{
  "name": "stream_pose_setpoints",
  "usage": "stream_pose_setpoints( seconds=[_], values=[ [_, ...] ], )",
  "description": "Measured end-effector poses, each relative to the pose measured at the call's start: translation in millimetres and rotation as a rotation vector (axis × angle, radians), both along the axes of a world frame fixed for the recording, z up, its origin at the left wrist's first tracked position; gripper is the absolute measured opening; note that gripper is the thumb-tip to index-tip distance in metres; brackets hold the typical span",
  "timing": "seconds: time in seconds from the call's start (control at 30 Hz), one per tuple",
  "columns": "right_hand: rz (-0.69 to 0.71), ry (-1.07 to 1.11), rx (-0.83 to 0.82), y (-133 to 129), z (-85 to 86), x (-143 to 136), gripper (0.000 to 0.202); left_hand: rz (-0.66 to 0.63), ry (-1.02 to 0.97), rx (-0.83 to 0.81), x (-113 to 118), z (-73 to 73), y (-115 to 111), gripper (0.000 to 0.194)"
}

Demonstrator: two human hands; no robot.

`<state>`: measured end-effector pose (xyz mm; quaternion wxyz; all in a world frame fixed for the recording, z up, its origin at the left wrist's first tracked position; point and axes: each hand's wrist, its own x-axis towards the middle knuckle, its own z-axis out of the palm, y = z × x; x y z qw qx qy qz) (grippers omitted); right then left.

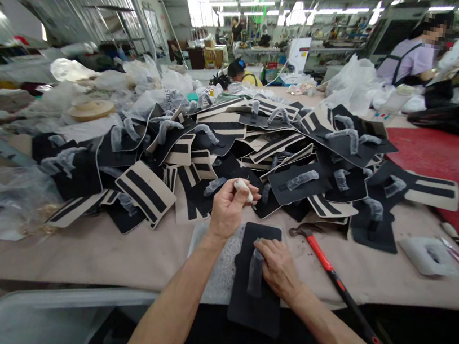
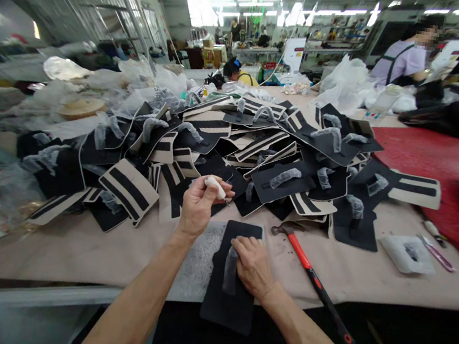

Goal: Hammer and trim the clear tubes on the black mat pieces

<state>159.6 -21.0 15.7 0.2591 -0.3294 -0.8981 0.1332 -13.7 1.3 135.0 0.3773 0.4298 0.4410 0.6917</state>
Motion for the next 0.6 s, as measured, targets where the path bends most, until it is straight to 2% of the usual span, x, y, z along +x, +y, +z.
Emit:
stream_pose_setpoints(
  seconds=[0.1,0.17,0.23,0.3,0.4,0.5,0.6],
  values=[
    [-0.159,-0.157,0.084,2,31.5,1,0.034,0.123,-0.021,-0.119,-17,-24.5,-8,0.04],
    [-0.321,-0.273,0.016,4,50.1,0,0.022,0.236,-0.043,-0.179,-24,-42.4,-15,0.041],
    [-0.435,-0.319,-0.116,3,60.3,-1,0.015,0.307,-0.086,-0.245,-28,-56.8,-20,0.043],
    [-0.456,-0.264,-0.262,-1,60.2,-1,0.02,0.312,-0.155,-0.321,-29,-68.1,-23,0.044],
    [-0.427,-0.147,-0.389,-12,47.2,0,0.036,0.221,-0.262,-0.4,-25,-82.7,-25,0.042],
    [-0.438,-0.099,-0.391,-23,34.4,3,0.04,0.115,-0.291,-0.416,-18,-94.1,-26,0.043],
    [-0.475,-0.036,-0.352,-30,30.6,6,0.039,0.059,-0.265,-0.391,-8,-99.5,-24,0.047]
  ],
)
